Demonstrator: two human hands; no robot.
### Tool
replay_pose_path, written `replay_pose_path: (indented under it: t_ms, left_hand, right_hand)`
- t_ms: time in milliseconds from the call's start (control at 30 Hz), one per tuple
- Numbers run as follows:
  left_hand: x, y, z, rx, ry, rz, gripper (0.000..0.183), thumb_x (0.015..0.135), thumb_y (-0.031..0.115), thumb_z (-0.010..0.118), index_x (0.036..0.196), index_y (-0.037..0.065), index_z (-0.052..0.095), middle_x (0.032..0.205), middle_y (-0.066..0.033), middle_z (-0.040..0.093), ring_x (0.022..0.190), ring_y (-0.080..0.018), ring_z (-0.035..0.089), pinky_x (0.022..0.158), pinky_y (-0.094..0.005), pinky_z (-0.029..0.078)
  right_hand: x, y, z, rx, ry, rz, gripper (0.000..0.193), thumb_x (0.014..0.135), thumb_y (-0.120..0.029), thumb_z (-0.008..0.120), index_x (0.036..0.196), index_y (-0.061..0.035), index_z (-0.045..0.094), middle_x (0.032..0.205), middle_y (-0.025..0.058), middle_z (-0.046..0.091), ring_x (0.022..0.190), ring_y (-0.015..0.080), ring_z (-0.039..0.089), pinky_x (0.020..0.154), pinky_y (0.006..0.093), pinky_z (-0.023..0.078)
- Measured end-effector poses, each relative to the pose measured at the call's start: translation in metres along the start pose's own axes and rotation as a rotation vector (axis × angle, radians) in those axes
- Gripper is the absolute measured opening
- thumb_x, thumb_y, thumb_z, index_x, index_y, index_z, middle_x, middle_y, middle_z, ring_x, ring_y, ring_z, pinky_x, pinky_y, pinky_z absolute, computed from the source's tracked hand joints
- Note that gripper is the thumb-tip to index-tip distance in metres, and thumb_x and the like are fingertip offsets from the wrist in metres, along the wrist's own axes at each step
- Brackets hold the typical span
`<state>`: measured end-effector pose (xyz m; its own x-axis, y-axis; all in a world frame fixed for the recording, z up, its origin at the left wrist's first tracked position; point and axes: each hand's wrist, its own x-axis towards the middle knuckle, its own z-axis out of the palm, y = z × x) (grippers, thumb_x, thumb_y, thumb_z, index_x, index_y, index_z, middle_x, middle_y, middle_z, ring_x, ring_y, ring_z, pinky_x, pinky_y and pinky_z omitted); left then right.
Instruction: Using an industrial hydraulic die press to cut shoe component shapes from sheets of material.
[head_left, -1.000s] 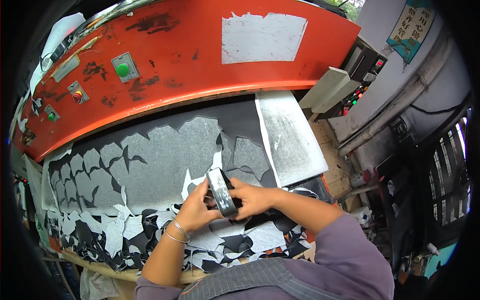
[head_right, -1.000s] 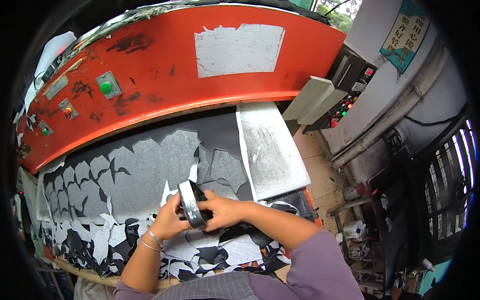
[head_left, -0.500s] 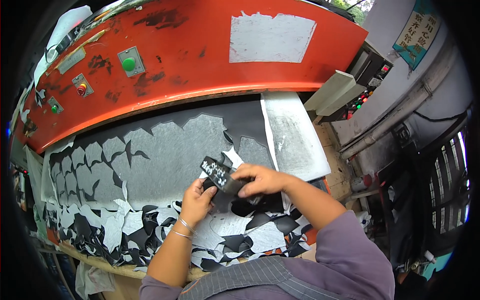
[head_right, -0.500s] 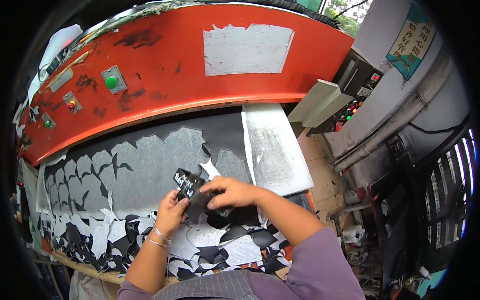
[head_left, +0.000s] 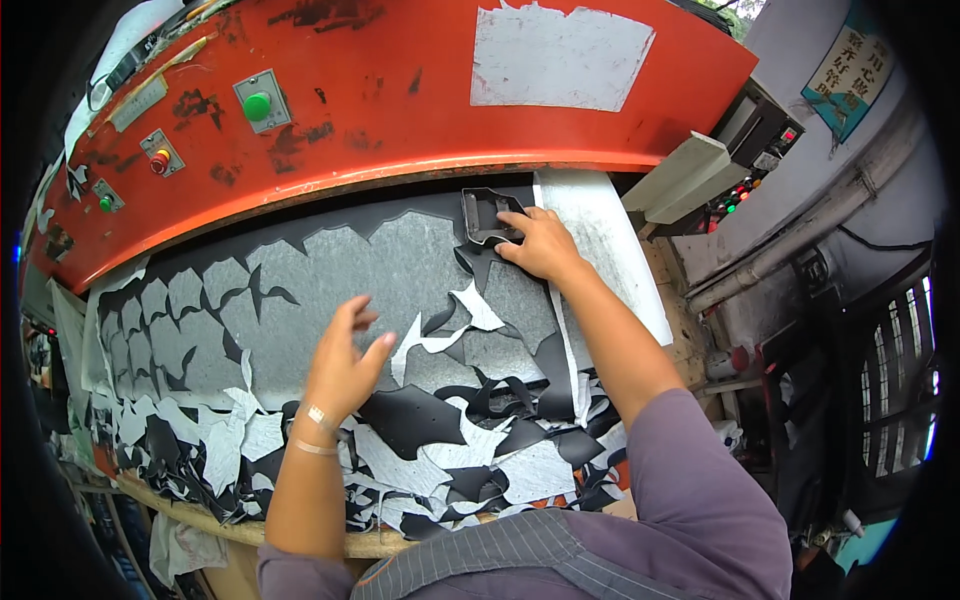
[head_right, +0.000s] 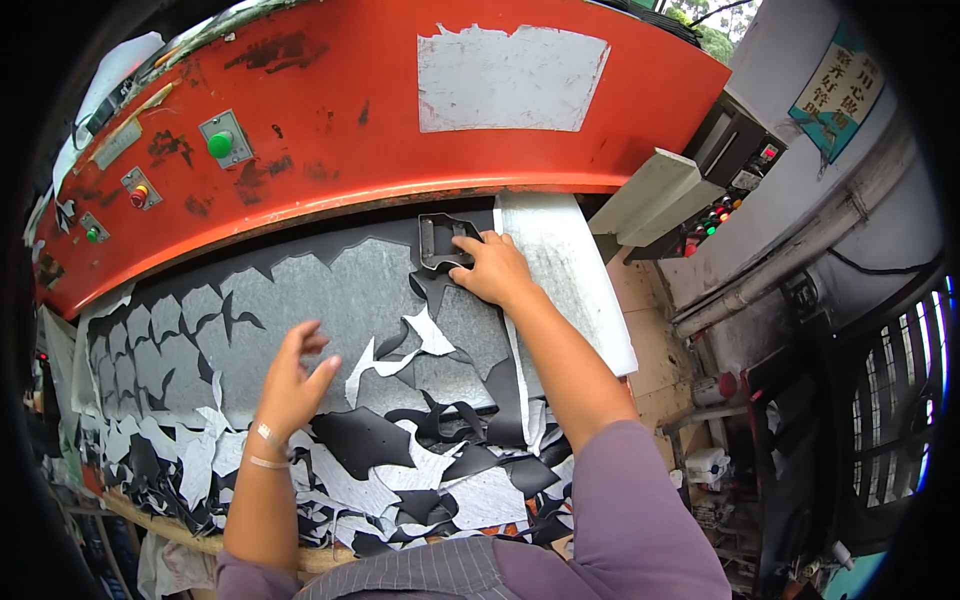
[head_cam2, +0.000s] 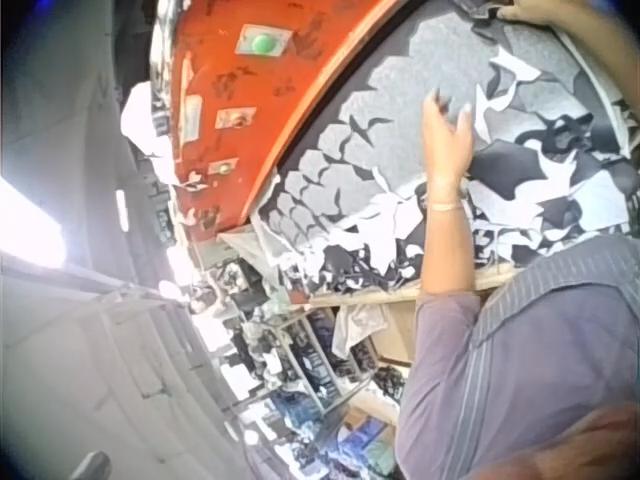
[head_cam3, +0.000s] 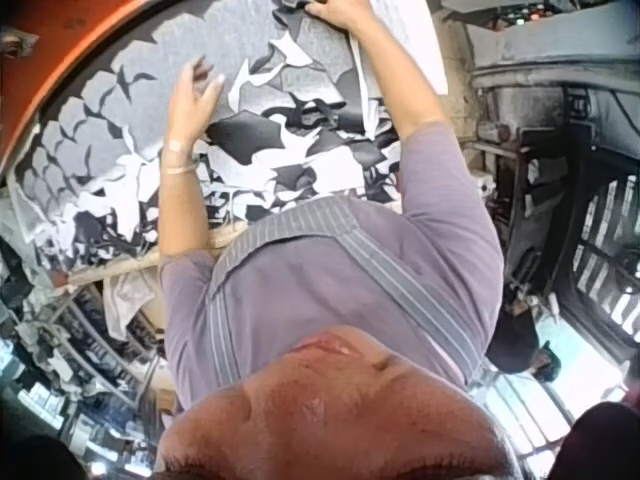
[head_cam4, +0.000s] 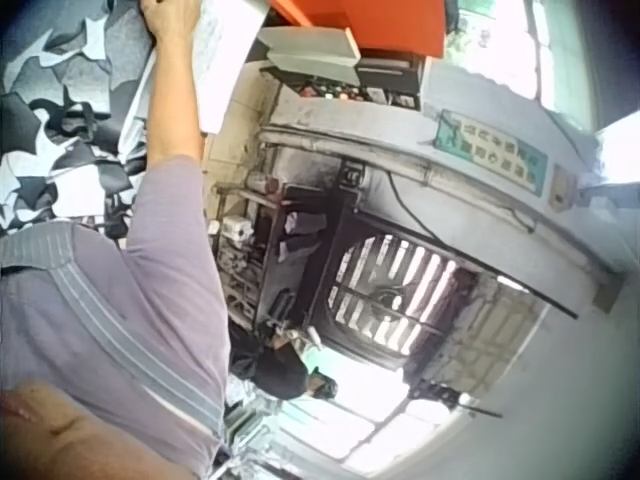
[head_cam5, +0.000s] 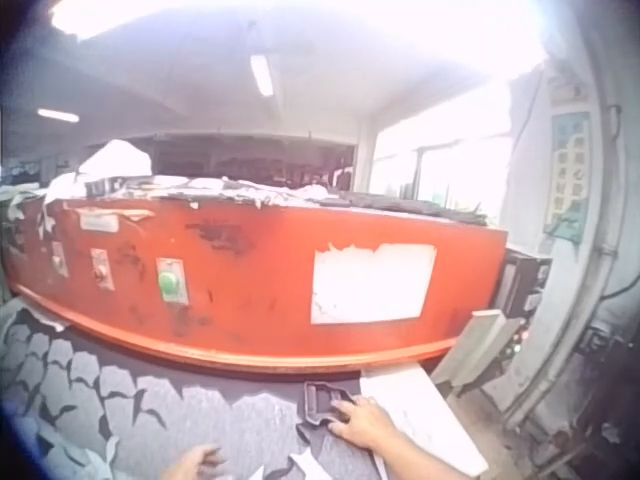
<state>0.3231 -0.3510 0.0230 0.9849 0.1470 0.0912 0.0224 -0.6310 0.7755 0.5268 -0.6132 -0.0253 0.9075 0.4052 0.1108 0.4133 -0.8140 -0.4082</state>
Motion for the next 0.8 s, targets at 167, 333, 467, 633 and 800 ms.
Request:
replay_pose_path:
  t_ms: [167, 333, 467, 633, 800]
  left_hand:
    - [0.074, -0.022, 0.065, -0.025, -0.042, 0.085, 0.058, 0.083, 0.008, 0.059, 0.136, 0.006, 0.036, 0.122, -0.0161, 0.059, 0.112, -0.0298, 0.056, 0.09, -0.0376, 0.044]
    - [0.104, -0.014, 0.117, 0.275, -0.034, 0.212, 0.07, 0.081, 0.007, 0.054, 0.142, -0.003, 0.023, 0.135, -0.0124, 0.051, 0.13, -0.0259, 0.041, 0.11, -0.0436, 0.024]
    - [0.105, -0.017, 0.12, 0.268, -0.069, 0.221, 0.068, 0.081, 0.008, 0.053, 0.141, -0.005, 0.024, 0.135, -0.0129, 0.05, 0.131, -0.0256, 0.04, 0.11, -0.0434, 0.025]
    - [0.107, -0.016, 0.12, 0.3, -0.059, 0.244, 0.07, 0.082, 0.008, 0.052, 0.142, -0.007, 0.02, 0.137, -0.0095, 0.05, 0.132, -0.0272, 0.039, 0.111, -0.0437, 0.022]
    - [0.107, -0.01, 0.116, 0.289, -0.07, 0.233, 0.069, 0.082, 0.009, 0.051, 0.142, -0.007, 0.021, 0.137, -0.0093, 0.05, 0.132, -0.0266, 0.04, 0.111, -0.0427, 0.023]
  right_hand:
    - [-0.037, -0.008, 0.018, 0.08, 0.154, 0.113, 0.075, 0.074, -0.034, 0.073, 0.137, -0.0078, 0.043, 0.124, 0.0178, 0.056, 0.113, 0.0341, 0.052, 0.1, 0.0425, 0.034]
    - [-0.045, 0.011, 0.042, 0.1, 0.306, 0.066, 0.071, 0.076, -0.036, 0.072, 0.131, 0.0022, 0.047, 0.124, 0.02, 0.056, 0.117, 0.0323, 0.05, 0.1, 0.0425, 0.031]
    - [-0.049, 0.017, 0.04, 0.109, 0.317, 0.043, 0.065, 0.077, -0.034, 0.071, 0.126, 0.0031, 0.05, 0.126, 0.0207, 0.054, 0.117, 0.0334, 0.05, 0.102, 0.0426, 0.029]
    - [-0.043, 0.019, 0.038, 0.097, 0.317, 0.034, 0.064, 0.076, -0.032, 0.07, 0.126, 0.0036, 0.05, 0.125, 0.0213, 0.055, 0.116, 0.0341, 0.05, 0.103, 0.0426, 0.028]
    - [-0.047, 0.018, 0.039, 0.05, 0.345, 0.02, 0.065, 0.077, -0.033, 0.07, 0.126, 0.0039, 0.049, 0.125, 0.0222, 0.055, 0.115, 0.0343, 0.051, 0.101, 0.0445, 0.03]
